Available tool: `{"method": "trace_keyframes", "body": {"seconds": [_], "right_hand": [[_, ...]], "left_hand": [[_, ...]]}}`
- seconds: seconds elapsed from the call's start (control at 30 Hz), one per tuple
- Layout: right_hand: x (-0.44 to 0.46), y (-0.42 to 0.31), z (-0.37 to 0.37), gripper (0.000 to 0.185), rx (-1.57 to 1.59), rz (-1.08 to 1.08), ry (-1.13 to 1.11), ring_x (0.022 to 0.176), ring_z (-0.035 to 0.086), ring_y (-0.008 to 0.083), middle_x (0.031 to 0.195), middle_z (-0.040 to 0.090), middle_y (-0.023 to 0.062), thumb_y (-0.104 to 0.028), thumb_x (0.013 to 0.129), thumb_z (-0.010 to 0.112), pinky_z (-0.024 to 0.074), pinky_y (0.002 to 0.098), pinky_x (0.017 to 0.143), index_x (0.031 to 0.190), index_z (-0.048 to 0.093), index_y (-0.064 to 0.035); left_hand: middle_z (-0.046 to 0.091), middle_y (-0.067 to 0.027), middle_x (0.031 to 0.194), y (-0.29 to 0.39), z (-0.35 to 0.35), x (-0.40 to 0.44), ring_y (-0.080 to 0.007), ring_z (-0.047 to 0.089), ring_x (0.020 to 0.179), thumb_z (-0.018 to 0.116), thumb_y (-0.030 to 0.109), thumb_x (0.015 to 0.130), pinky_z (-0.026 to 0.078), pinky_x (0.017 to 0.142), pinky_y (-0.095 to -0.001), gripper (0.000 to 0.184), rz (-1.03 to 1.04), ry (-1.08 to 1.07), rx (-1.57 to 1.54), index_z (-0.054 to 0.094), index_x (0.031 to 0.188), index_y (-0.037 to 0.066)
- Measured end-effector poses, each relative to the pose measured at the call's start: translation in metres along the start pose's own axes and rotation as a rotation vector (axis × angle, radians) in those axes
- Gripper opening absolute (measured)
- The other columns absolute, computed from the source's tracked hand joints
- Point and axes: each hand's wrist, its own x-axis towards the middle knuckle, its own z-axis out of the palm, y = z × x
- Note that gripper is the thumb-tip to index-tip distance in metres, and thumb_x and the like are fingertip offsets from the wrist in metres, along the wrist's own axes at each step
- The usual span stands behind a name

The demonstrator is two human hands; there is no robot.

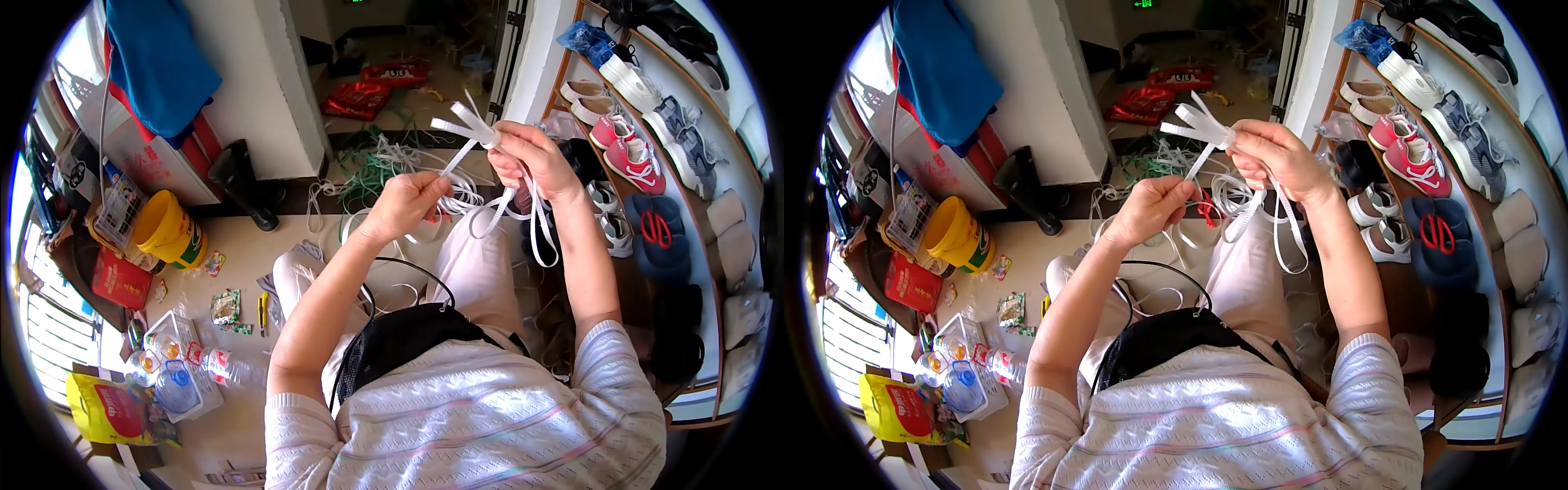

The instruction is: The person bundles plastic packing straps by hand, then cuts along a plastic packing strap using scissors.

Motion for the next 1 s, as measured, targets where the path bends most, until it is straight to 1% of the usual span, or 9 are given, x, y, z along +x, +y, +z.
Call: {"method": "trace_keyframes", "body": {"seconds": [0.13,0.23,0.3,0.37,0.5,0.57,0.7,0.83,1.0], "right_hand": [[0.004,0.006,-0.012,0.02,-0.31,0.012,0.086,0.053,0.038,0.0043,0.062,0.038,-0.0054,-0.023,0.092,0.049,0.0346,0.0196,0.047,0.088,0.052,-0.0028],[0.011,0.032,-0.002,0.019,-1.121,0.046,0.208,0.062,0.051,0.0138,0.066,0.054,0.0044,-0.022,0.088,0.054,0.0412,0.0322,0.057,0.085,0.053,-0.0028],[0.006,0.071,-0.001,0.017,-1.256,-0.071,-0.084,0.066,0.053,0.0138,0.07,0.058,0.0074,-0.02,0.087,0.055,0.0427,0.0317,0.063,0.088,0.056,-0.0029],[-0.006,0.043,0.019,0.018,-0.775,0.059,-0.339,0.068,0.054,0.0127,0.07,0.058,0.0029,-0.019,0.087,0.056,0.0431,0.0283,0.067,0.094,0.058,-0.0034],[-0.013,-0.001,0.016,0.016,-0.309,-0.154,-0.177,0.062,0.049,0.0037,0.07,0.055,-0.0022,-0.015,0.09,0.053,0.0405,0.0175,0.057,0.094,0.059,-0.0013],[0.0,-0.006,0.017,0.017,-0.323,-0.262,0.075,0.061,0.048,0.004,0.068,0.054,-0.0025,-0.016,0.09,0.053,0.0396,0.0184,0.055,0.091,0.058,0.0],[0.022,0.022,-0.009,0.017,-1.206,-0.155,0.272,0.053,0.052,0.0194,0.06,0.055,0.0106,-0.02,0.085,0.058,0.0412,0.0301,0.051,0.082,0.057,-0.0034],[0.012,0.045,0.014,0.013,-1.369,-0.14,-0.107,0.069,0.058,0.034,0.07,0.058,0.0169,-0.019,0.081,0.058,0.0437,0.0398,0.06,0.083,0.057,-0.0055],[0.0,0.034,0.014,0.013,-0.747,0.096,-0.295,0.06,0.058,0.0126,0.065,0.059,0.0057,-0.016,0.083,0.06,0.0462,0.0286,0.055,0.085,0.062,-0.0025]], "left_hand": [[0.056,-0.0161,0.063,0.006,0.016,-0.008,-0.0344,0.056,0.06,0.057,0.024,0.084,0.047,0.056,-0.0404,0.019,0.334,0.129,0.687,0.059,0.081,0.005],[0.059,-0.0139,0.065,0.038,0.02,-0.014,-0.0332,0.059,0.063,0.057,0.024,0.082,0.047,0.057,-0.0408,0.018,0.363,-0.106,0.978,0.058,0.078,0.006],[0.061,-0.013,0.065,0.052,0.005,-0.005,-0.0269,0.061,0.06,0.062,0.022,0.079,0.047,0.055,-0.0379,0.018,0.518,-0.116,0.888,0.061,0.081,0.004],[0.062,-0.0076,0.064,0.051,-0.03,0.011,-0.0149,0.06,0.058,0.066,0.019,0.077,0.047,0.053,-0.0325,0.017,0.352,-0.265,0.411,0.066,0.084,0.004],[0.053,0.0021,0.059,-0.003,-0.036,0.022,-0.0031,0.039,0.05,0.059,0.023,0.087,0.034,0.044,-0.0209,0.023,0.142,-0.062,-0.241,0.068,0.087,0.001],[0.053,-0.001,0.058,0.003,-0.005,0.012,-0.0063,0.043,0.05,0.058,0.023,0.087,0.038,0.047,-0.0237,0.022,-0.024,-0.029,-0.14,0.067,0.086,0.002],[0.061,-0.0125,0.073,0.019,0.023,0.002,-0.0255,0.06,0.067,0.058,0.018,0.082,0.047,0.061,-0.0331,0.014,0.295,-0.019,0.519,0.064,0.085,0.006],[0.061,-0.0097,0.075,0.037,0.001,-0.002,-0.0289,0.059,0.072,0.06,0.02,0.078,0.048,0.063,-0.0369,0.014,0.478,-0.05,0.791,0.064,0.08,0.007],[0.064,-0.0076,0.081,0.033,-0.017,-0.003,-0.0194,0.059,0.072,0.059,0.011,0.081,0.047,0.067,-0.0291,0.014,0.434,-0.089,0.538,0.066,0.092,0.005]]}}
